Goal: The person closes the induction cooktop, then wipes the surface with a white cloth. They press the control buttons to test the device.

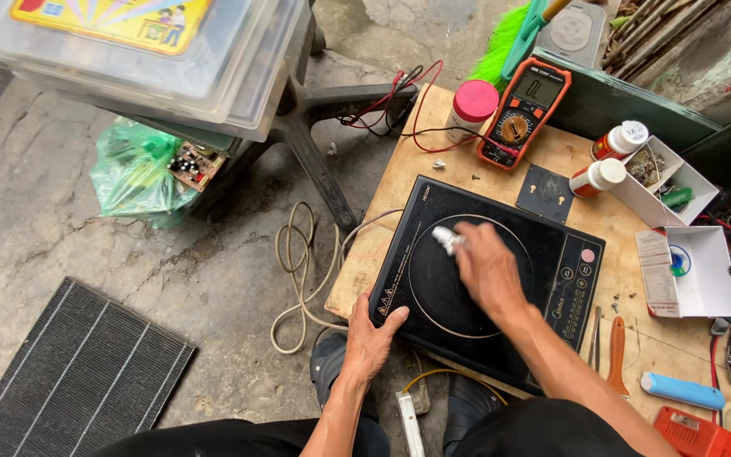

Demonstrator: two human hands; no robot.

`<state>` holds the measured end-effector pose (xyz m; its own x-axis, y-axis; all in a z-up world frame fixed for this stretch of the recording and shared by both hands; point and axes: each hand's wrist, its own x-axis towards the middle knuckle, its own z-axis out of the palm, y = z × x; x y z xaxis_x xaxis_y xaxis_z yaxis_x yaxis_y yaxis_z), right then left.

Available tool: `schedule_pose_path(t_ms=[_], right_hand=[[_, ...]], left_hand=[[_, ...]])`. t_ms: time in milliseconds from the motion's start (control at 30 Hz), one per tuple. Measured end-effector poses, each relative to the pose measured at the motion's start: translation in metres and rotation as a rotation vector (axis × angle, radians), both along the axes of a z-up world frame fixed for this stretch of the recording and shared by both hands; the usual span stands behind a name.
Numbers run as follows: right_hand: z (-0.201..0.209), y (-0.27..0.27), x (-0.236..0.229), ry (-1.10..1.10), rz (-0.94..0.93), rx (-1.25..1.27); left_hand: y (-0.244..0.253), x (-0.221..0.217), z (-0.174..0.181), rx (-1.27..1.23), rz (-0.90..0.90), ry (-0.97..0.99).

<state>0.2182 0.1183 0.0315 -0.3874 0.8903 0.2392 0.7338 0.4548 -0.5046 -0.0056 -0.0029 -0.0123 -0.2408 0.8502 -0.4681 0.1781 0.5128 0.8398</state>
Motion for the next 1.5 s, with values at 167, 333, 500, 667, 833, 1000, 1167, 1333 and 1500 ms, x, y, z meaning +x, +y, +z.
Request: schedule_pose_path(t_ms=[167,333,500,667,833,1000,1167,1333,1500], right_hand=[[-0.005,-0.032,-0.042,-0.227,0.21,0.112],[-0.023,-0.035,0.031,-0.326,0.14,0.133],[-0.039,-0.059,0.1,-0.404,-0.377,0.173],[-0.014,-0.18,0.041,-0.077,0.624,-0.063],[0.024,-0.097,0.132,-0.192,-0.161,0.039],[-0.015,-0.078,0.155,-0.263,-0.464,-0.125],[-0.008,-0.199,0.067,-0.131,0.593,-0.184],[0.023,-0.155,0.096,-0.214,-0.285,-0.592],[0.012,-0.122,0.104,-0.206,-0.397,0.008]], left_hand=[[-0.001,0.002,-0.012,0.063,0.02,-0.001],[0.002,-0.003,-0.008,0.051,0.006,-0.041],[0.002,-0.001,0.003,-0.005,0.006,-0.077],[-0.002,0.001,0.002,-0.024,0.001,-0.014],[0.002,0.001,0.025,-0.052,0.0,-0.066],[0.002,0.001,0.031,-0.058,0.012,-0.087],[0.001,0.002,0.02,-0.022,0.024,-0.058],[0.0,0.002,0.021,-0.028,0.029,-0.073],[-0.002,0.004,0.034,-0.027,0.052,-0.117]])
